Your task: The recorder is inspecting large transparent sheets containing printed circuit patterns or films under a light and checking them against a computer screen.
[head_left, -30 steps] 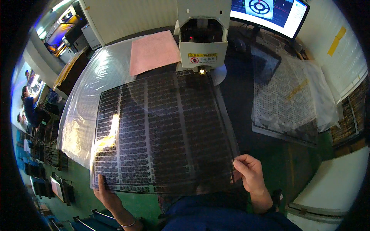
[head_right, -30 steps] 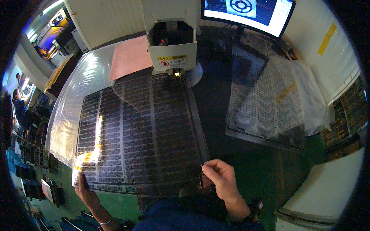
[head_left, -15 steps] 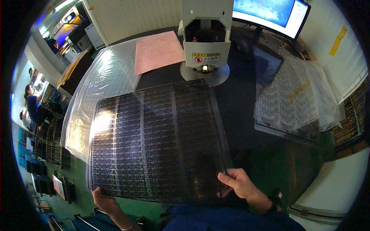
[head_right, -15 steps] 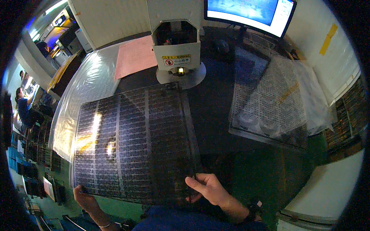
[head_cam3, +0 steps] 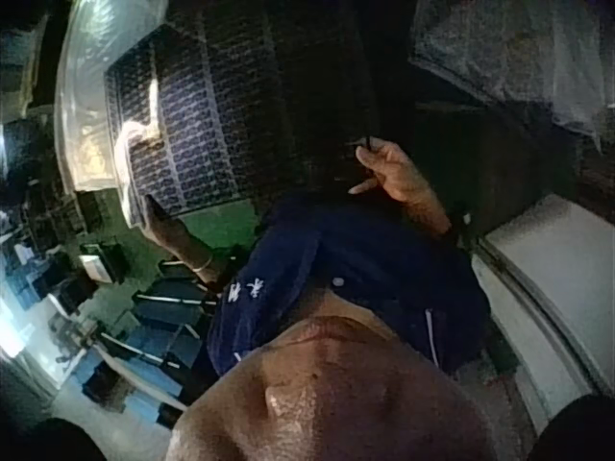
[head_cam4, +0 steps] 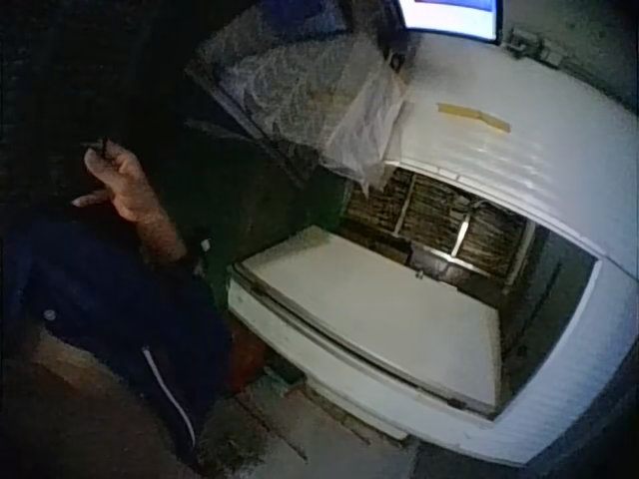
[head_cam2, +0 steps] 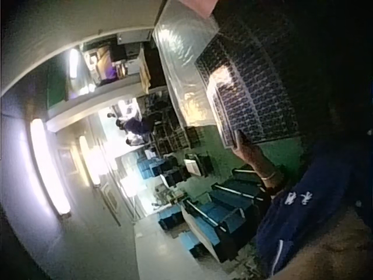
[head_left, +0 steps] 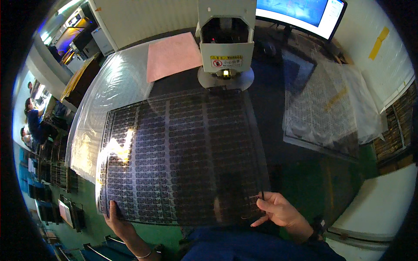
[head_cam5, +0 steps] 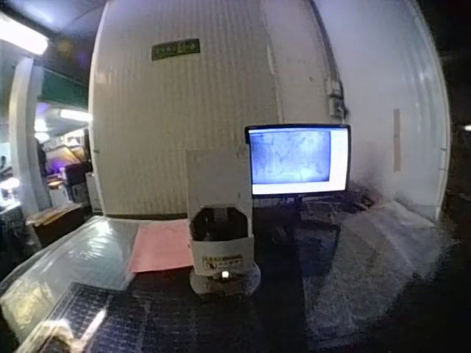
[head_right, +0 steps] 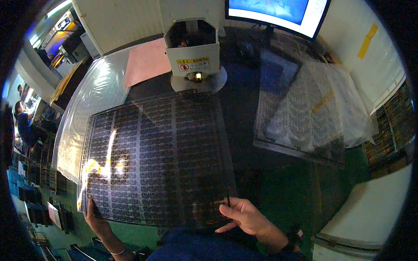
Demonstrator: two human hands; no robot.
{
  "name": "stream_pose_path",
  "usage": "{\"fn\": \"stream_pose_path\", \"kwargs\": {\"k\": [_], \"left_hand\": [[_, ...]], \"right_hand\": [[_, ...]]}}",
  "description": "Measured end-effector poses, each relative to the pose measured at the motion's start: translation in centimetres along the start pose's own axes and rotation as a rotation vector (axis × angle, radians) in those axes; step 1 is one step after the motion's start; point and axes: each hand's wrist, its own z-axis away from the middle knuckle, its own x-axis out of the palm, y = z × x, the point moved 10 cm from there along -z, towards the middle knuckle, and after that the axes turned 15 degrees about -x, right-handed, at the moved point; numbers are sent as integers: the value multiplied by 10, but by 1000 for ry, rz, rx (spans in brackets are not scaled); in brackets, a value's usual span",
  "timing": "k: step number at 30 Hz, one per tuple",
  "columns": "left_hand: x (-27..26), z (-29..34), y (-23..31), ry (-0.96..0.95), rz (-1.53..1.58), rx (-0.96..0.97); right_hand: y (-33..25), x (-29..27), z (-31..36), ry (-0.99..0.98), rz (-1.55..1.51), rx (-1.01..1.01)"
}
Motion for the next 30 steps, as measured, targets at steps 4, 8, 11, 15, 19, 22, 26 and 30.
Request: {"fn": "stream_pose_path", "kwargs": {"k": [4,8,11,15,19,22,26,30], "left_hand": [[-12,-2,-6,65,29,-28],[1,4,6,42,-120,161],[13,8,6,22,-75,156],[28,10,8,3,-40,108],[32,8,11,15,-100,137],[36,5,7,-3,-67,86],[39,4,5,-15,-49,64],[45,7,7,-26,-37,86]], "right_hand": [[-13,-25,-2,209,357,-169],[-30,-24,-2,282,391,-236],[-39,-27,-3,266,388,-283],[-49,-30,-7,278,394,-344],[-58,-28,-12,270,388,-398],[-62,-29,-14,278,390,-422],[-66,-29,-17,277,404,-432],[-68,-27,-20,266,415,-426]]}}
